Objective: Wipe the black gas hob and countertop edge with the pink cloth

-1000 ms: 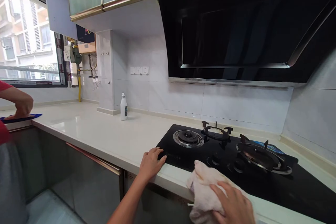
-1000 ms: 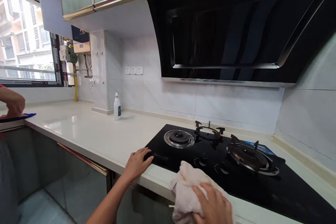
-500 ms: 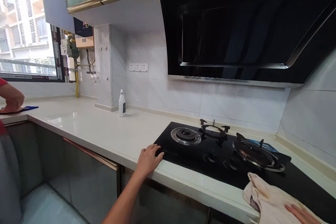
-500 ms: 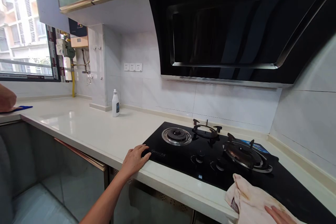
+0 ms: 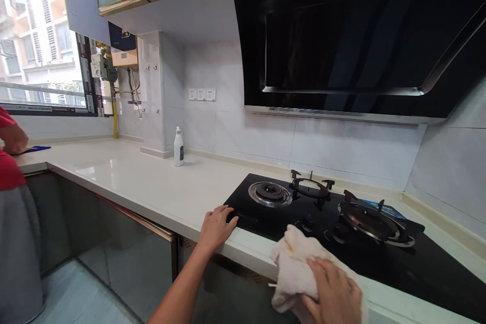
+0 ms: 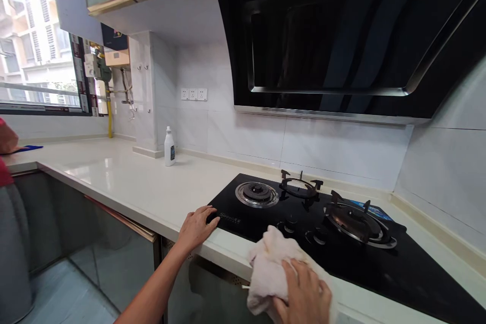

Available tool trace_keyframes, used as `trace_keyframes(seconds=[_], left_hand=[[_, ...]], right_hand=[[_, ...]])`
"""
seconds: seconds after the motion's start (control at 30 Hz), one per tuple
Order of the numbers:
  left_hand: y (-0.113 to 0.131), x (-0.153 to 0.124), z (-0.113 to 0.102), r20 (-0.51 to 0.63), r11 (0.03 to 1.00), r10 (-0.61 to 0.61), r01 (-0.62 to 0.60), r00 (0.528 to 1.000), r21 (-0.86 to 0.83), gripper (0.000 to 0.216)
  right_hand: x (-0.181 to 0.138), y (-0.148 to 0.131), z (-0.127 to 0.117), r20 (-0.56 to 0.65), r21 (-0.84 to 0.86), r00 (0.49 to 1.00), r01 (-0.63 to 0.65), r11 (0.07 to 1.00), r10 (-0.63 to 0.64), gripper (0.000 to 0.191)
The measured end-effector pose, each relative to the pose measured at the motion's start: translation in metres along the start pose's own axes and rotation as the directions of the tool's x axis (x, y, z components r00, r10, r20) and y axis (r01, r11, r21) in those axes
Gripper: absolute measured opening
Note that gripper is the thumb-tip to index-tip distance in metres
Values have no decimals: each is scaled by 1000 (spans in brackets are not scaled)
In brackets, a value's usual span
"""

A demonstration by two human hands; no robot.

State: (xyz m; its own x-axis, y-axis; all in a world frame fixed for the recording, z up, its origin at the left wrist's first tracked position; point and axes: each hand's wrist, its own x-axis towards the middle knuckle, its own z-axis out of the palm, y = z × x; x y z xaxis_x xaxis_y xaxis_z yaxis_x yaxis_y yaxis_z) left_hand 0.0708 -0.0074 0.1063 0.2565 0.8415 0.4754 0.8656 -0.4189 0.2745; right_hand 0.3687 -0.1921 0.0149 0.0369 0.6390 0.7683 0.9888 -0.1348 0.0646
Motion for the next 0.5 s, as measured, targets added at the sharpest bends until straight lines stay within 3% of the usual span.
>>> trace_keyframes(seconds=[0.1, 0.17, 0.5], left_hand=[[-1, -1, 2, -11, 1000, 6, -6, 1000, -3, 34], [-2, -3, 2, -24, 1000, 15, -15, 1000, -8, 33], [-5, -13, 5, -122, 999, 51, -53, 991, -14, 29]], right_hand=[[16, -46, 6, -21, 69, 1000, -1, 998, 2, 49], [19, -60, 10, -46, 78, 999, -7, 997, 11, 48], [5, -40, 20, -45, 65, 996, 79, 995, -76, 53]])
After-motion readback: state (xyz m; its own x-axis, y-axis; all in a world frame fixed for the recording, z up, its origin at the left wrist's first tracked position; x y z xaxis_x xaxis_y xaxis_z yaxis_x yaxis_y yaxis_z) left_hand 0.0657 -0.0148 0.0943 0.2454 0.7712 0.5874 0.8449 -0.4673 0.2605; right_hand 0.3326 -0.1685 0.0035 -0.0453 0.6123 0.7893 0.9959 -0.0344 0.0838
